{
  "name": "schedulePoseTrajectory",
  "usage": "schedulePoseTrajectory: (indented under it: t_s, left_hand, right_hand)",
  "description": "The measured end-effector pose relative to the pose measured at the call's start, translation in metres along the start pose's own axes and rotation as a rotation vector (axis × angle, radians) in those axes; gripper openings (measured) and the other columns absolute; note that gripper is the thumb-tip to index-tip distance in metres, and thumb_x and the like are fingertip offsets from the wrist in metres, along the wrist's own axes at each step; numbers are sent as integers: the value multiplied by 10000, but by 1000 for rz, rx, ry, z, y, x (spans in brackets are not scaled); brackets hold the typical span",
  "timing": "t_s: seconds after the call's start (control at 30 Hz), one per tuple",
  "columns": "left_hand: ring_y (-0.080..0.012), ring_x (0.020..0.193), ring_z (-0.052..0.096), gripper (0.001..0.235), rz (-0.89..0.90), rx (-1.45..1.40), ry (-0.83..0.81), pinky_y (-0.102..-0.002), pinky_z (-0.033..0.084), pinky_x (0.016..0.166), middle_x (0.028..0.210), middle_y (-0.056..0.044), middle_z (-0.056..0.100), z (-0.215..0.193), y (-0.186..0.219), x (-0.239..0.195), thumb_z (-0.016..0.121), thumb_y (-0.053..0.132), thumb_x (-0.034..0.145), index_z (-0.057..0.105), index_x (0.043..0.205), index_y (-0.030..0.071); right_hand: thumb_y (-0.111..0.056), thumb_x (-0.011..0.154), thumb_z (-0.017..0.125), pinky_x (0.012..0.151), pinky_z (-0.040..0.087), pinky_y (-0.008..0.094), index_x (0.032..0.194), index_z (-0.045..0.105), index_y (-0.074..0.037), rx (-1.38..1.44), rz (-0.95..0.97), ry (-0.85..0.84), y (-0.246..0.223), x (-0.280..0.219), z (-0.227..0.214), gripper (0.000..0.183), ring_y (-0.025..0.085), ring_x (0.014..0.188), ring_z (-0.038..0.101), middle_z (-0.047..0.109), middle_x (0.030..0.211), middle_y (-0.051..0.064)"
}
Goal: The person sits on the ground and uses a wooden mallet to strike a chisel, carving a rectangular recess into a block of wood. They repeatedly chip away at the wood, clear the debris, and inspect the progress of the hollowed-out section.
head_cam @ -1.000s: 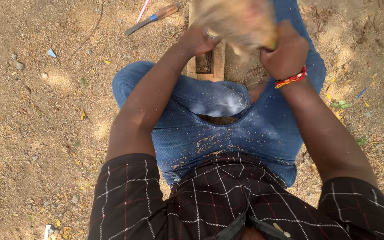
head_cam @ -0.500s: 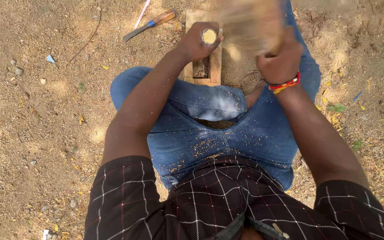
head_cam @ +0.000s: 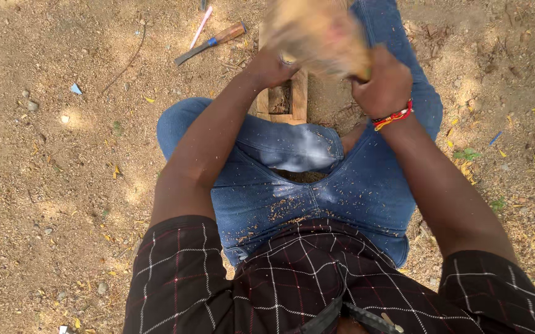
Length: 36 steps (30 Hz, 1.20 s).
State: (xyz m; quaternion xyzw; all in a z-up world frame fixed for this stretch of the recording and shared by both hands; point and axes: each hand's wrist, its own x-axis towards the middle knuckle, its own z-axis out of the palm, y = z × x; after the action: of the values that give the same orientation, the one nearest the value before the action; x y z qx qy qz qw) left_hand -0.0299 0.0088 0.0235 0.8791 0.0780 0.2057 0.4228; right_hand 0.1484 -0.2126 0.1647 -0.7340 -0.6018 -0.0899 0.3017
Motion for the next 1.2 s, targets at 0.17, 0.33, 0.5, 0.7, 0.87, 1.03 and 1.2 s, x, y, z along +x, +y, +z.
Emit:
schedulePoseTrajectory:
  t_s: [0.17,0.33,0.5,0.7,0.87,1.03,1.2]
  left_hand:
    - [-293,951,685,239,-44,307,193,-449,566,885,954,-103,717,7,10,-9,770,256,869,703,1020,83]
    - [-238,1114,743,288,-312,10,25,-389,579,1071,1083,-120,729,-16,39,-2,705,347,1056,656,1077,64]
    - [-401,1134,595,423,-103,285,51,-503,502,955,1238,-229,640,17,-2,-8,776,325,959,678,1260,44]
    - [-245,1182,699,372,-474,138,16,-384,544,1074,1234,-82,710,11,-7,-5,732,369,938,710,1209,115]
    - [-292,1190,640,423,-270,149,-68,-435,478,1057,1266,-105,686,32,-25,-9,743,374,957,670,1298,134]
    - [-370,1111,609,554,-205,200,327,-447,505,959,1163,-238,611,22,17,-6,866,310,875,577,1246,17]
    - [-315,1043,673,327,-134,-224,330,-432,559,958,1120,-133,636,-31,84,2,758,141,1022,543,1260,74]
  right_hand:
    - [-154,828,827,635,539,487,1019,611,-45,-40,6,-88,-7,-9,-31,309,410,770,695,690,861,175]
    - [-108,966,794,824,586,521,1144,624,1,497,54,264,-25,-10,0,269,411,942,745,714,1055,205]
    - [-121,872,809,705,527,531,1059,616,-63,-151,34,-185,2,-17,8,274,426,842,675,685,928,192]
    - [-137,831,793,709,529,530,1112,589,-55,74,102,-66,-2,-28,26,357,436,848,665,652,896,185]
    - [-115,794,817,628,525,515,1126,626,-74,-147,5,-192,8,-17,23,385,423,769,673,693,913,166]
    - [-111,800,826,617,558,446,1075,616,-30,257,133,-126,1,-37,31,355,379,725,698,683,821,156]
    - [-135,860,815,446,440,321,930,603,-40,1048,993,-430,26,-68,85,243,144,506,551,600,685,21]
